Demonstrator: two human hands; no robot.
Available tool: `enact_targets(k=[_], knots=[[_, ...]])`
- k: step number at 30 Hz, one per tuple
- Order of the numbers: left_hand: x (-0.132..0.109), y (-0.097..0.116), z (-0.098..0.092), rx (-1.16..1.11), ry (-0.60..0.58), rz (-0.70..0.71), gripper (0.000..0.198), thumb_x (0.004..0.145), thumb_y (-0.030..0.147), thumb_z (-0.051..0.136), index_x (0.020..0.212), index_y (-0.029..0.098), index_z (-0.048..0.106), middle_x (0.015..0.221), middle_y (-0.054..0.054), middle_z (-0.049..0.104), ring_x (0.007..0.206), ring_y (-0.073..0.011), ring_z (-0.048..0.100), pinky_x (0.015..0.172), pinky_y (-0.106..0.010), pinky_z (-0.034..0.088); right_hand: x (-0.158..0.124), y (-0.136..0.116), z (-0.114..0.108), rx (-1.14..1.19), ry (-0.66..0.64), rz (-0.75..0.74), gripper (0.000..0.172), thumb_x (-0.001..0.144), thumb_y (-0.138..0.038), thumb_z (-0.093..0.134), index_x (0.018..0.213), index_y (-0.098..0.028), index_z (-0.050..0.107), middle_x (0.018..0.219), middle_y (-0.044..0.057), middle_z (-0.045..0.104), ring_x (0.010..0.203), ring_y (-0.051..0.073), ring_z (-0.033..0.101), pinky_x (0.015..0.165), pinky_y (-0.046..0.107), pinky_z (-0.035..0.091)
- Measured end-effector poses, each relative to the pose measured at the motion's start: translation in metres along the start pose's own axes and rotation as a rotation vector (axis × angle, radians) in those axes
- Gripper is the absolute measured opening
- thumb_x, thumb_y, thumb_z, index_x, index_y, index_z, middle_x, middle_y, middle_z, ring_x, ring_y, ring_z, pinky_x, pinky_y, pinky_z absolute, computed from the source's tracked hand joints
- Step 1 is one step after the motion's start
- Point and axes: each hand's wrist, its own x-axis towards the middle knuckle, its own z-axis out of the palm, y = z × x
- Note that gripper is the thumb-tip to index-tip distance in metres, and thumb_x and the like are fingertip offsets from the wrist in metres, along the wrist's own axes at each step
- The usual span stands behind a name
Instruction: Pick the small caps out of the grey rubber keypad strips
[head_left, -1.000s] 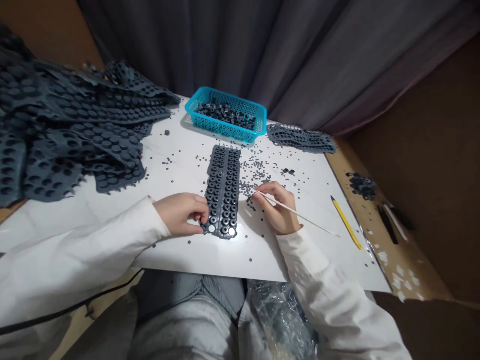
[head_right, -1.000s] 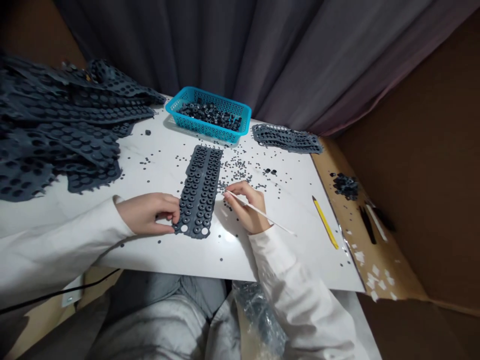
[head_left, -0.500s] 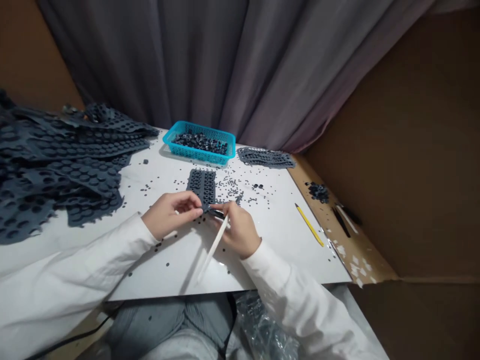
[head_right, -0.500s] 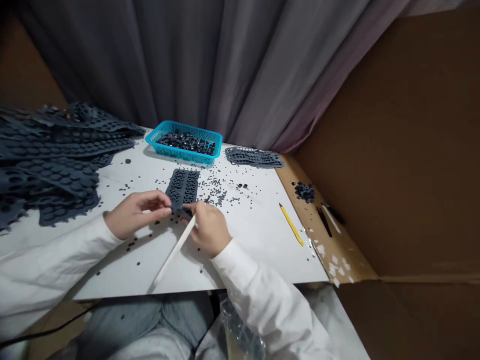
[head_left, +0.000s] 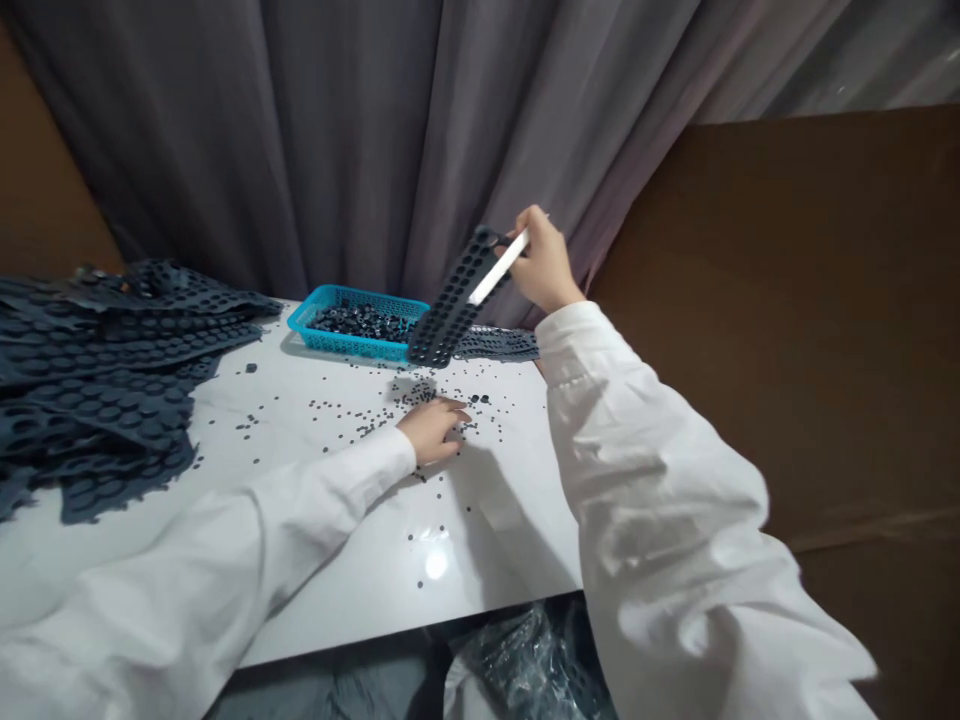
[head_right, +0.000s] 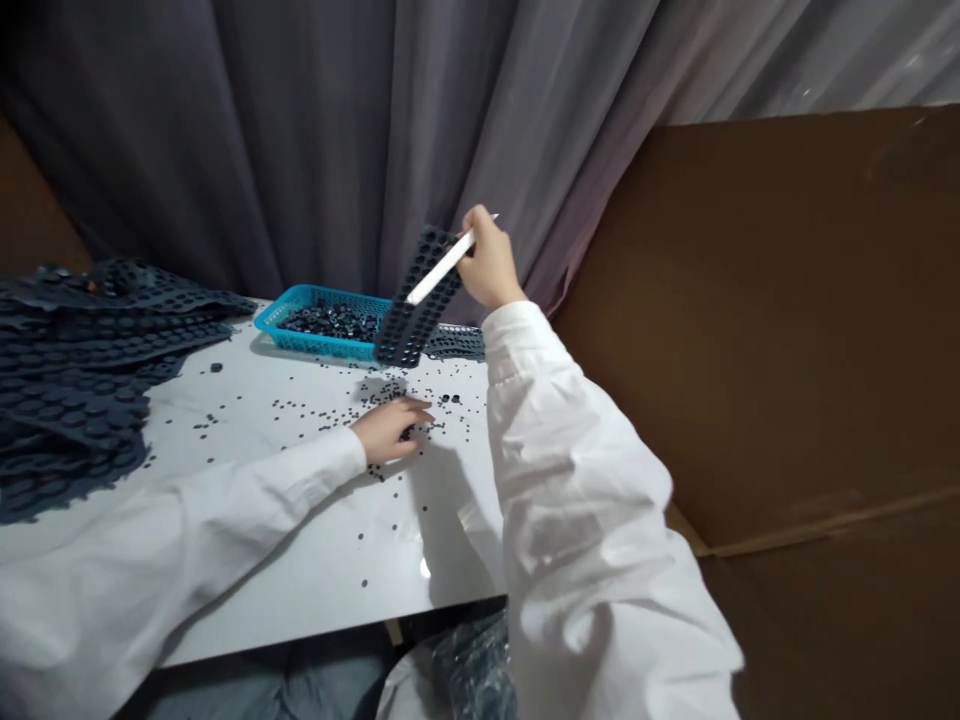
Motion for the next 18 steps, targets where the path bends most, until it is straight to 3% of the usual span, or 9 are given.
enact_targets(k=[3,6,9,14,18], knots=[[0.039,0.001,0.026,0.055,-0.036,0.049,0.029,0.093,0.033,0.058,0.119,0.019,0.059,0.128,-0.010,0.057,0.110,-0.0238,0.059,0.093,-0.046,0.050,0.006,0.020,-0.031,-0.055,0.007,-0.016,0.025,0.074,-0.010,0.065,0.076,-0.022,0.043,0.075,-0.006,0.060,0.074,0.014,0.061,0.087,0.040,0.048],[0.070,-0.002,0.047,0.111,-0.030,0.011,0.031,0.094,0.034,0.057,0.121,0.018,0.057,0.124,-0.009,0.058,0.104,-0.0228,0.061,0.087,-0.043,0.053,-0.004,0.036,-0.050,-0.132,-0.007,0.060,0.029,0.072,-0.004,0.065,0.075,-0.022,0.043,0.073,-0.003,0.062,0.076,0.017,0.065,0.085,0.041,0.050],[0.090,-0.012,0.055,0.176,0.012,-0.119,0.032,0.094,0.033,0.057,0.122,0.018,0.057,0.124,-0.010,0.058,0.103,-0.0223,0.061,0.086,-0.043,0.053,-0.018,0.054,-0.060,-0.194,-0.028,0.192,0.030,0.071,-0.005,0.064,0.073,-0.024,0.041,0.073,0.000,0.064,0.077,0.022,0.066,0.082,0.041,0.051],[0.101,-0.028,0.053,0.230,0.027,-0.224,0.031,0.094,0.033,0.057,0.121,0.018,0.057,0.124,-0.010,0.059,0.103,-0.0223,0.061,0.087,-0.043,0.053,-0.022,0.081,-0.074,-0.219,0.018,0.293,0.032,0.072,-0.010,0.066,0.070,-0.025,0.038,0.070,0.002,0.064,0.076,0.022,0.066,0.081,0.043,0.052],[0.098,-0.032,0.052,0.244,0.004,-0.226,0.032,0.093,0.033,0.057,0.121,0.018,0.057,0.123,-0.010,0.059,0.103,-0.0226,0.061,0.087,-0.044,0.053,-0.043,0.066,-0.084,-0.126,0.075,0.244,0.033,0.075,-0.022,0.068,0.073,-0.025,0.035,0.078,0.003,0.067,0.077,0.021,0.067,0.077,0.040,0.052]])
